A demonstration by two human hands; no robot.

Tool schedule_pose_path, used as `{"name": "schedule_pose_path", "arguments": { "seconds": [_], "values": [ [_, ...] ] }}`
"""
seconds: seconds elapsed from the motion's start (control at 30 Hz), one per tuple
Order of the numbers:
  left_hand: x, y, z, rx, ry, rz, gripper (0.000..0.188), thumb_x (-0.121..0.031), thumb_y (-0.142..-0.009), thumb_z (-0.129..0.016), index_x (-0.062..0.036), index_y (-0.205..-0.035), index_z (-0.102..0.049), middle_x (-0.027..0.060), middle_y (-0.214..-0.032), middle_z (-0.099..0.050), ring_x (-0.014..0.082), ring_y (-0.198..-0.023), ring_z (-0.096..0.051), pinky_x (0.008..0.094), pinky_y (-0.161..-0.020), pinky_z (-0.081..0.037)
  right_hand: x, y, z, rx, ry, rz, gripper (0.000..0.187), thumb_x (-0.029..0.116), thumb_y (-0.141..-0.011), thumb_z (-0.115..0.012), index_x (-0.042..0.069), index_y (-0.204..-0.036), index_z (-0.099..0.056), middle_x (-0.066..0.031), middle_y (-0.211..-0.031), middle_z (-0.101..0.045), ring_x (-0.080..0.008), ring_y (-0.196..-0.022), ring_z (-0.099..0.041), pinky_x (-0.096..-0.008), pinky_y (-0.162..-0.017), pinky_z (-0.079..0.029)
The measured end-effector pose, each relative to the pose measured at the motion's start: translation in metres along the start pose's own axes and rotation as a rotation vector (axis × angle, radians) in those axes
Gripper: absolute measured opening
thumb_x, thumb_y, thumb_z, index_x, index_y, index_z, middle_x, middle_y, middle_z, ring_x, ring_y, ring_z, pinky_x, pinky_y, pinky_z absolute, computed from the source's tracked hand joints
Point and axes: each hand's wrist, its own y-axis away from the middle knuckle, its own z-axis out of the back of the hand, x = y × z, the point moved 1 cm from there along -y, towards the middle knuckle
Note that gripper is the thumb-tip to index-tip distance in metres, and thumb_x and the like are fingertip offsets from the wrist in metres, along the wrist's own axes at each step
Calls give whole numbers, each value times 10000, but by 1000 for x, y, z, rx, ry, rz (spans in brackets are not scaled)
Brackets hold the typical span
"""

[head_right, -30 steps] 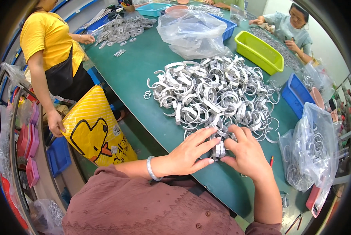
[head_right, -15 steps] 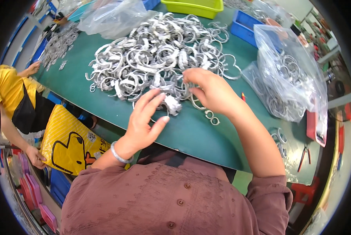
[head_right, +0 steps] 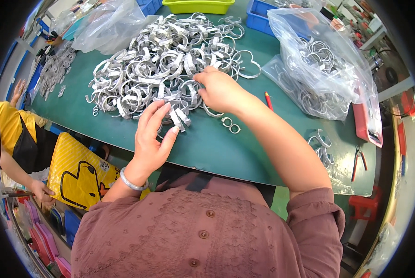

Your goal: The person assembles metal bracelets by picking up individual components from a large pile on a workbench and fitting them together by hand. Using a red marker, the person applies marks to specific spots on the assembled bracelets and places them into a plastic bag.

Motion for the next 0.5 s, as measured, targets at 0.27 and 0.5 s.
{"name": "schedule_pose_path", "arguments": {
  "seconds": [0.27, 0.5],
  "values": [
    [1, 2, 6, 13, -33, 23, 445, -71, -724, -609, -6, -1148, -493, 174, -1182, -452, 305, -1062, -469, 353, -888, -384, 2, 3, 9, -72, -152, -8, 146, 47, -719, -576, -9, -847, -531, -65, -729, -507, -132, -607, -488, -272, -560, -416],
    [4, 4, 5, 13, -13, 34, 454, -68, -719, -612, -16, -1154, -493, 177, -1189, -445, 307, -1071, -466, 356, -890, -385, 8, 16, 47, -183, -114, -204, 128, 49, -684, -520, -16, -794, -515, -128, -612, -536, -228, -546, -503, -330, -539, -413]
  ]
}}
